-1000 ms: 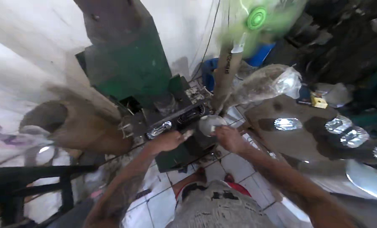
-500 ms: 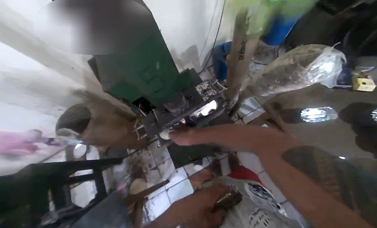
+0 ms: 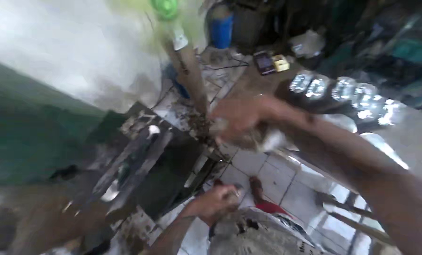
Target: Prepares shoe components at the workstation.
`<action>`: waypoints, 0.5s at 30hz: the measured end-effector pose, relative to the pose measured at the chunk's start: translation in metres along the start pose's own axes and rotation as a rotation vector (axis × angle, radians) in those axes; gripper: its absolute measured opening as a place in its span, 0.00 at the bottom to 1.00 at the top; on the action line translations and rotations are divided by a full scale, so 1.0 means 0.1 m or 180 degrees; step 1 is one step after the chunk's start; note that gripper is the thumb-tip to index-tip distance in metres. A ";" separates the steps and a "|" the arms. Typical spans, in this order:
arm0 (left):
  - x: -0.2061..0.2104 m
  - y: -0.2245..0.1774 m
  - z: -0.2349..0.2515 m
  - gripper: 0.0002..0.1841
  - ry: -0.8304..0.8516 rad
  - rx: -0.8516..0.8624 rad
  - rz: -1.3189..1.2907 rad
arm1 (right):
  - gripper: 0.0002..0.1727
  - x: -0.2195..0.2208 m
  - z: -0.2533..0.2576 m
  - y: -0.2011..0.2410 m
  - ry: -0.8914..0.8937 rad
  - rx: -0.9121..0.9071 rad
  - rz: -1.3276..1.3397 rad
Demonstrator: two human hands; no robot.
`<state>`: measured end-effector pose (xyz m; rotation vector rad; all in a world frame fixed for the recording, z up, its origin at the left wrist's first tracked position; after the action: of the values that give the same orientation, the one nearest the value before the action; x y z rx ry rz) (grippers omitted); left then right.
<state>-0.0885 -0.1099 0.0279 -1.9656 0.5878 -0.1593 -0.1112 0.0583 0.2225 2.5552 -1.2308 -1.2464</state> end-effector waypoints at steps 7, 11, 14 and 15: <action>-1.17 -0.75 1.98 0.22 -0.0716 -0.0441 0.2004 | 0.53 3.45 0.39 -3.13 -0.0596 0.0732 0.0940; -1.45 -1.08 3.05 0.19 -0.0323 -0.0217 0.3060 | 0.57 4.20 0.50 -3.73 -0.0825 0.1071 0.1133; -1.55 -0.98 3.46 0.19 0.0153 -0.0160 0.3500 | 0.59 4.14 0.50 -3.77 -0.0741 0.1203 0.1385; -1.56 -0.91 3.54 0.21 0.0289 -0.0231 0.3564 | 0.59 4.16 0.51 -3.80 -0.0693 0.1261 0.1453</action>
<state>-0.0662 0.2822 -0.0329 -1.4383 1.6590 0.4756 0.2469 0.0530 -0.2155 2.1863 -2.1464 -1.2947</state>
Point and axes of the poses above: each hand's wrist, its own z-axis towards the middle knuckle, its own x-axis out of the palm, y = z × x, the point moved 10 cm from there along z, towards the middle knuckle, and after that the axes turned 1 degree about -y, right-handed, at the moved point
